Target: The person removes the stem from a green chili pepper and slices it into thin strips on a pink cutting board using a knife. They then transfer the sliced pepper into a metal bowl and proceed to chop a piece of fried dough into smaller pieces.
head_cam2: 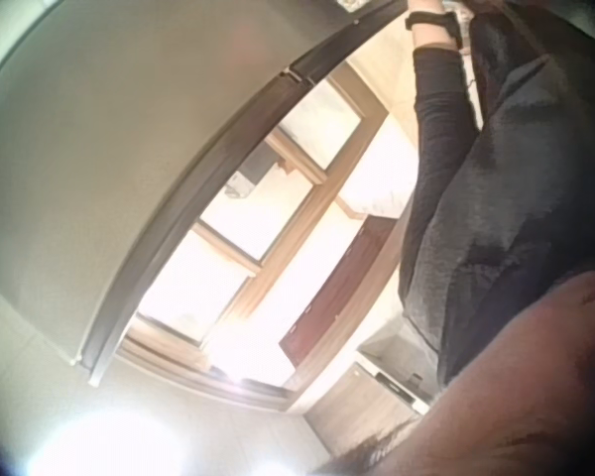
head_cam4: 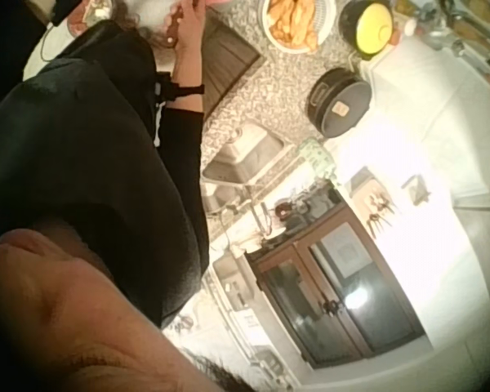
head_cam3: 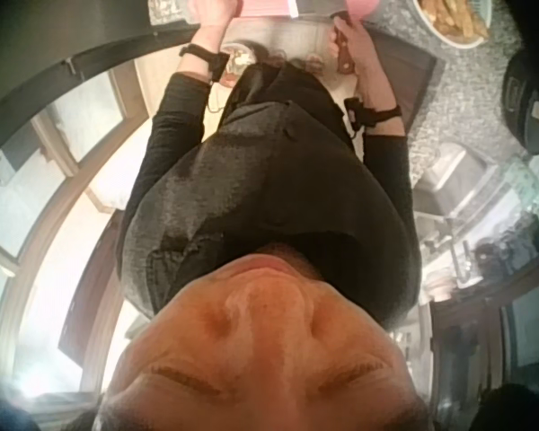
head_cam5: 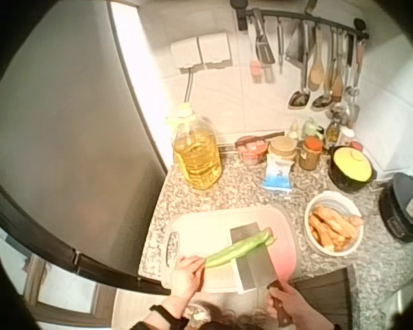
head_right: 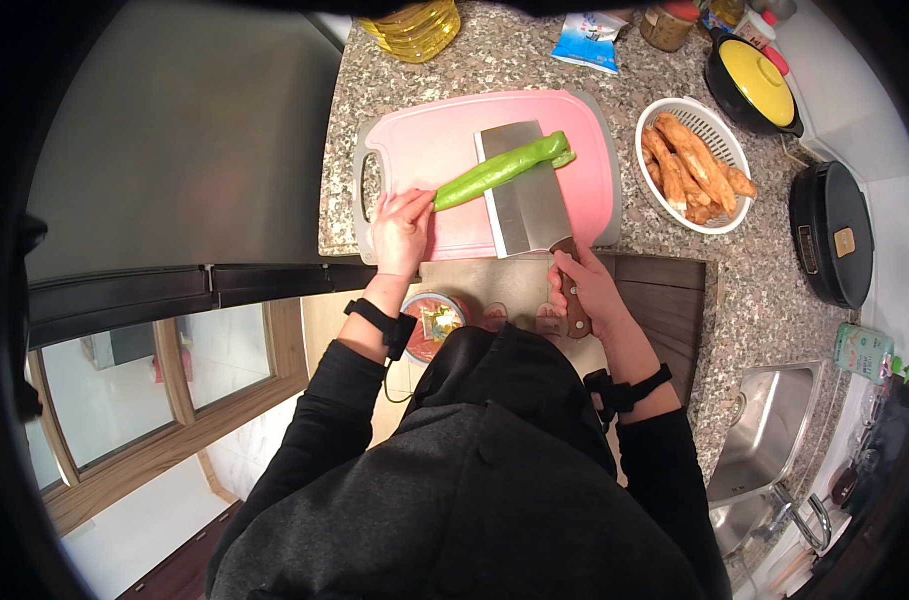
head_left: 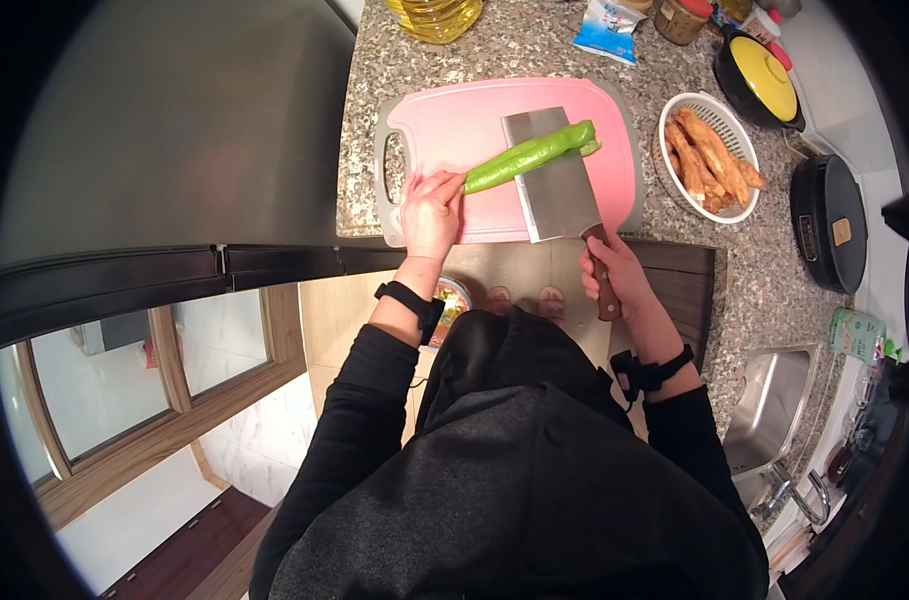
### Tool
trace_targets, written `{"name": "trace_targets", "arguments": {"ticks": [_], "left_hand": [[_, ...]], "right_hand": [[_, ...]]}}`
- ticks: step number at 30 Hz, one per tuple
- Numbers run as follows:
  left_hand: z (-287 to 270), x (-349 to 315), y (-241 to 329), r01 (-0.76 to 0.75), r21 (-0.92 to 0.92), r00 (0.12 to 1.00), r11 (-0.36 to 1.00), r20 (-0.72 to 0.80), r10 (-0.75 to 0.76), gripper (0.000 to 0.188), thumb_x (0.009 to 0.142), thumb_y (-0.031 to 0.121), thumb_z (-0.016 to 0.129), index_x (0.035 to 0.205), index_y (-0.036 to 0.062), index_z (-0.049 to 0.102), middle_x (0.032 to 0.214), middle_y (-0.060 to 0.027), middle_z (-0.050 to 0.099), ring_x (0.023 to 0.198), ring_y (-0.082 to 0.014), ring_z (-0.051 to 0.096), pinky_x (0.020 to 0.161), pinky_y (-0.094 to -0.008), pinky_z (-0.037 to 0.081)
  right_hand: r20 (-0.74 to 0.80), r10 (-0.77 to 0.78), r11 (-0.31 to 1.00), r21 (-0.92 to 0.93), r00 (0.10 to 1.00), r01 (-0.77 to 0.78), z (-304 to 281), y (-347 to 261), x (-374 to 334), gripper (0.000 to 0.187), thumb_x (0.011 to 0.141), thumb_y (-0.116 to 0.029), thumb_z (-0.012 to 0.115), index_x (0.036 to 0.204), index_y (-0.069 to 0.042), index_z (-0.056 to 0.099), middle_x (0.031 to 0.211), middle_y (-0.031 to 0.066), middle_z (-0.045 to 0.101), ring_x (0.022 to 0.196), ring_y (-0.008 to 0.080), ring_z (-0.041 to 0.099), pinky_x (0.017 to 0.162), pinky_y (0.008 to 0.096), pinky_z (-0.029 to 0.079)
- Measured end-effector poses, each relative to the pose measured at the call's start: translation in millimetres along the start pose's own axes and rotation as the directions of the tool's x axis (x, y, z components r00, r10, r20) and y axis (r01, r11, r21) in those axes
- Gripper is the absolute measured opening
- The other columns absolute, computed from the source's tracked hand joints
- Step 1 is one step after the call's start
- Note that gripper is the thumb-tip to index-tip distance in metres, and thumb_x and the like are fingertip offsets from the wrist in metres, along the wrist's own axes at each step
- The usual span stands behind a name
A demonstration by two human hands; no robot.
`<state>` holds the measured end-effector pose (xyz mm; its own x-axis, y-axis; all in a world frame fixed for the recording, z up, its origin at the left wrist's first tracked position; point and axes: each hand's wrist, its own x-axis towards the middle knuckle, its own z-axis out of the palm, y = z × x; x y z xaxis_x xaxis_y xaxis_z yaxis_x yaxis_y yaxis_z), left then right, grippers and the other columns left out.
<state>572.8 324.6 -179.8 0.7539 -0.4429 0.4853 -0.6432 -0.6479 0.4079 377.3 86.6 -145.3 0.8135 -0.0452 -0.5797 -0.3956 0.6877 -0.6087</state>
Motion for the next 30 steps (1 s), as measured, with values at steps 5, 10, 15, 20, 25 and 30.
{"name": "trace_targets", "arguments": {"ticks": [5,10,15,20,25,30], "left_hand": [[5,-2,6,0.099,-0.108,0.995,0.989,0.022,-0.097,0.019,0.084,0.008,0.075,0.102,0.0127,0.079,0.095,-0.0074,0.069,0.091,-0.0236,0.067,0.079,-0.0350,0.053],[3,2,-9,0.095,-0.183,0.992,0.979,0.096,-0.078,0.019,0.086,0.006,0.073,0.103,0.0123,0.079,0.094,-0.0085,0.068,0.086,-0.0244,0.066,0.076,-0.0334,0.054],[5,3,-12,0.129,-0.210,0.987,0.969,0.121,-0.105,0.018,0.087,0.006,0.072,0.103,0.0109,0.078,0.094,-0.0089,0.068,0.086,-0.0247,0.066,0.077,-0.0331,0.053],[7,3,-11,0.188,-0.276,0.980,0.943,0.122,-0.159,0.018,0.088,0.005,0.071,0.104,0.0106,0.078,0.094,-0.0091,0.067,0.087,-0.0250,0.066,0.077,-0.0333,0.053],[4,4,-10,0.224,-0.240,0.971,0.945,0.141,-0.194,0.017,0.088,0.006,0.071,0.103,0.0081,0.078,0.097,-0.0092,0.066,0.087,-0.0253,0.066,0.079,-0.0329,0.053],[-1,6,-9,0.160,-0.246,0.982,0.956,0.139,-0.128,0.022,0.086,0.005,0.072,0.107,0.0063,0.075,0.098,-0.0122,0.066,0.088,-0.0276,0.066,0.081,-0.0348,0.053]], "right_hand": [[0.009,0.039,0.991,-0.125,0.999,-0.037,4,0,-3,0.017,0.104,-0.022,0.054,0.115,-0.012,0.048,0.076,0.0032,0.054,0.050,0.0131,0.051,0.044,0.0277,0.043],[0.088,0.066,0.978,-0.204,0.994,-0.047,18,15,3,0.015,0.103,-0.021,0.053,0.108,-0.011,0.044,0.076,0.0029,0.053,0.051,0.0124,0.051,0.045,0.0275,0.043],[0.071,0.060,0.968,-0.247,0.996,-0.041,26,20,10,0.017,0.103,-0.023,0.053,0.112,-0.011,0.044,0.076,0.0031,0.052,0.051,0.0123,0.050,0.045,0.0280,0.043],[0.111,0.079,0.977,-0.205,0.991,-0.055,44,40,17,0.029,0.104,-0.021,0.053,0.129,-0.013,0.041,0.077,0.0045,0.051,0.052,0.0131,0.051,0.045,0.0289,0.045],[0.041,0.057,0.973,-0.227,0.998,-0.046,65,71,26,0.029,0.104,-0.021,0.052,0.128,-0.012,0.038,0.078,0.0047,0.052,0.053,0.0139,0.053,0.046,0.0310,0.047],[0.007,-0.002,0.961,-0.277,1.000,0.004,68,62,20,0.022,0.103,-0.019,0.054,0.119,-0.010,0.041,0.076,0.0044,0.052,0.050,0.0131,0.051,0.044,0.0295,0.045]]}}
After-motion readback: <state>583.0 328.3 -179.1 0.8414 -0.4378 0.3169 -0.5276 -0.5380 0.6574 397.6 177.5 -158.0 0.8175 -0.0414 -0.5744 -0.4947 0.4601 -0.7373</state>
